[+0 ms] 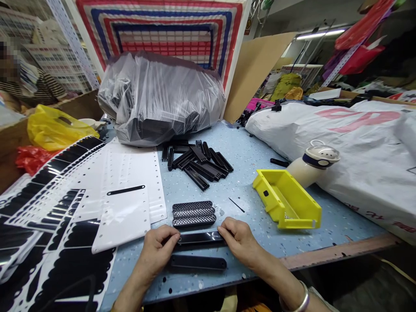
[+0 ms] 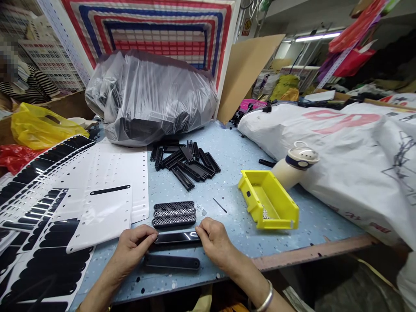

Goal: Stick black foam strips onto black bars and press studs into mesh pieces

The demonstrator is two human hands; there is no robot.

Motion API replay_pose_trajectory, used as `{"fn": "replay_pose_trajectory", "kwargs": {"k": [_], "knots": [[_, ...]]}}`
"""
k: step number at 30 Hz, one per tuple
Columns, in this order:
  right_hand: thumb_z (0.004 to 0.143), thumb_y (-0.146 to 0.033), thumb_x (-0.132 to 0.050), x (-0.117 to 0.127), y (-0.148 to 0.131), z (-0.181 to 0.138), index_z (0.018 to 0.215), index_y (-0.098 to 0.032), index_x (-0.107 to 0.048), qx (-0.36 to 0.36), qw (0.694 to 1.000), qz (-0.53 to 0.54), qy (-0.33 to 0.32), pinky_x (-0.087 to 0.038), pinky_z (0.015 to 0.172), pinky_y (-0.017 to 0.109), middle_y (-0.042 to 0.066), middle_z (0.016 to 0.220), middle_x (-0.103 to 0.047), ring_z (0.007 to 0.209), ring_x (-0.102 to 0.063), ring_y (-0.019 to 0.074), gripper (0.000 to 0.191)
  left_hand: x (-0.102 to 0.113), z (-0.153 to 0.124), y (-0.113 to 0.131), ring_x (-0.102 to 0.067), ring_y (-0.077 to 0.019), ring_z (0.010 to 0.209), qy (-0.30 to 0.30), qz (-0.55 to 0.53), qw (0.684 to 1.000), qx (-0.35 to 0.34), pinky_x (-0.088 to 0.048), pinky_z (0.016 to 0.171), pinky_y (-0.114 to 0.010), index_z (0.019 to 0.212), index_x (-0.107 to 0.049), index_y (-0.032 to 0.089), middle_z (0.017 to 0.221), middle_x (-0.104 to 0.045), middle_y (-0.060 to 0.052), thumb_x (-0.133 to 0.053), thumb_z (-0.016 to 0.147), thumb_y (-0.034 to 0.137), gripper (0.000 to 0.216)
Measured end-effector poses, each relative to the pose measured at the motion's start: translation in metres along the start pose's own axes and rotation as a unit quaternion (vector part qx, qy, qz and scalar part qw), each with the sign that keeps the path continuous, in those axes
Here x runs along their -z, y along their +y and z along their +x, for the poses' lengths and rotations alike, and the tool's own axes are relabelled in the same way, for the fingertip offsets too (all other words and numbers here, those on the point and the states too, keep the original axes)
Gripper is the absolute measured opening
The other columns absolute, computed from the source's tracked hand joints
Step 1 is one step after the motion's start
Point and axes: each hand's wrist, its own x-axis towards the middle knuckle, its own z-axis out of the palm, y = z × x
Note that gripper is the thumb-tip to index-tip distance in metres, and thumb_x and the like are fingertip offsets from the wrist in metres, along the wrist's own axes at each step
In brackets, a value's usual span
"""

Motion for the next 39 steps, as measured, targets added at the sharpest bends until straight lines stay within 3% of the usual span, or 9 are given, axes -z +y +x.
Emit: {"fn": "replay_pose_trajectory", "kwargs": {"k": [5, 11, 15, 24, 27, 31, 34, 39], "knots": [[0.091, -0.042, -0.042, 0.017, -0.004, -0.001, 0.064, -0.021, -0.059, -0.051, 0.998, 0.037, -0.016, -0.045, 0.054, 0.027, 0.002, 0.059, -0.062, 0.056, -0.059, 0.0169, 0.038, -0.001, -0.001, -0.003, -0.059, -0.0167, 0.056, -0.01, -0.001, 1.0, 0.004, -0.048, 0.06, -0.027, 0.063, -0.069, 0.019, 0.061, -0.068, -0.004, -0.055, 0.078, 0.033, 0.025], [0.079, -0.032, -0.061, 0.015, -0.013, 0.004, 0.068, -0.021, -0.069, 0.026, 0.999, 0.011, -0.04, -0.046, 0.061, 0.027, 0.002, 0.067, -0.068, 0.063, -0.062, 0.0171, 0.017, -0.003, -0.001, -0.008, -0.059, -0.0164, 0.057, 0.001, -0.002, 1.0, 0.0, -0.047, 0.061, -0.027, 0.063, -0.07, 0.02, 0.061, -0.068, -0.003, -0.054, 0.076, 0.031, 0.024], [0.08, -0.031, -0.06, 0.003, -0.013, 0.007, 0.058, -0.021, -0.061, 0.036, 0.998, 0.009, -0.059, -0.045, 0.059, 0.027, 0.001, 0.062, -0.064, 0.061, -0.059, 0.0159, 0.024, -0.004, 0.0, -0.008, -0.058, -0.0164, 0.055, 0.006, -0.013, 1.0, 0.001, -0.047, 0.06, -0.027, 0.061, -0.07, 0.02, 0.059, -0.066, -0.003, -0.054, 0.075, 0.031, 0.024], [0.092, -0.043, -0.043, -0.007, -0.01, 0.006, 0.052, -0.023, -0.044, 0.05, 0.997, -0.065, 0.001, -0.041, 0.054, 0.027, 0.001, 0.054, -0.055, 0.053, -0.052, 0.015, 0.045, -0.003, 0.001, -0.005, -0.058, -0.017, 0.055, -0.001, -0.031, 0.999, 0.019, -0.045, 0.055, -0.025, 0.061, -0.071, 0.02, 0.056, -0.064, -0.002, -0.055, 0.074, 0.03, 0.023], [0.095, -0.043, -0.041, -0.009, -0.014, 0.005, 0.059, -0.023, -0.056, 0.057, 0.996, -0.068, 0.006, -0.044, 0.059, 0.029, 0.004, 0.06, -0.061, 0.058, -0.056, 0.0168, 0.044, -0.003, 0.001, -0.005, -0.06, -0.0176, 0.057, 0.005, -0.036, 0.999, 0.018, -0.045, 0.056, -0.026, 0.061, -0.071, 0.02, 0.058, -0.066, -0.003, -0.055, 0.074, 0.029, 0.022], [0.088, -0.045, -0.058, -0.015, -0.021, 0.006, 0.071, -0.022, -0.068, 0.071, 0.995, -0.065, -0.02, -0.046, 0.065, 0.03, 0.004, 0.07, -0.068, 0.068, -0.062, 0.0186, 0.03, -0.003, 0.001, -0.005, -0.06, -0.0182, 0.059, 0.005, -0.028, 0.999, 0.014, -0.045, 0.059, -0.027, 0.063, -0.072, 0.019, 0.06, -0.068, -0.004, -0.055, 0.075, 0.03, 0.023], [0.085, -0.047, -0.061, -0.023, -0.023, 0.011, 0.058, -0.022, -0.059, 0.064, 0.995, -0.066, -0.033, -0.043, 0.06, 0.028, 0.002, 0.06, -0.062, 0.061, -0.058, 0.0167, 0.037, -0.002, 0.001, -0.004, -0.059, -0.0177, 0.058, 0.008, -0.024, 1.0, 0.019, -0.044, 0.059, -0.027, 0.062, -0.072, 0.018, 0.06, -0.067, -0.004, -0.055, 0.075, 0.03, 0.024], [0.089, -0.053, -0.049, -0.032, -0.023, 0.018, 0.046, -0.023, -0.039, 0.04, 0.998, -0.057, -0.012, -0.039, 0.055, 0.029, 0.001, 0.051, -0.05, 0.053, -0.049, 0.0153, 0.054, -0.002, 0.001, -0.002, -0.053, -0.0162, 0.054, 0.002, -0.042, 0.998, 0.042, -0.039, 0.053, -0.025, 0.059, -0.069, 0.019, 0.054, -0.061, -0.002, -0.054, 0.074, 0.032, 0.025]]}}
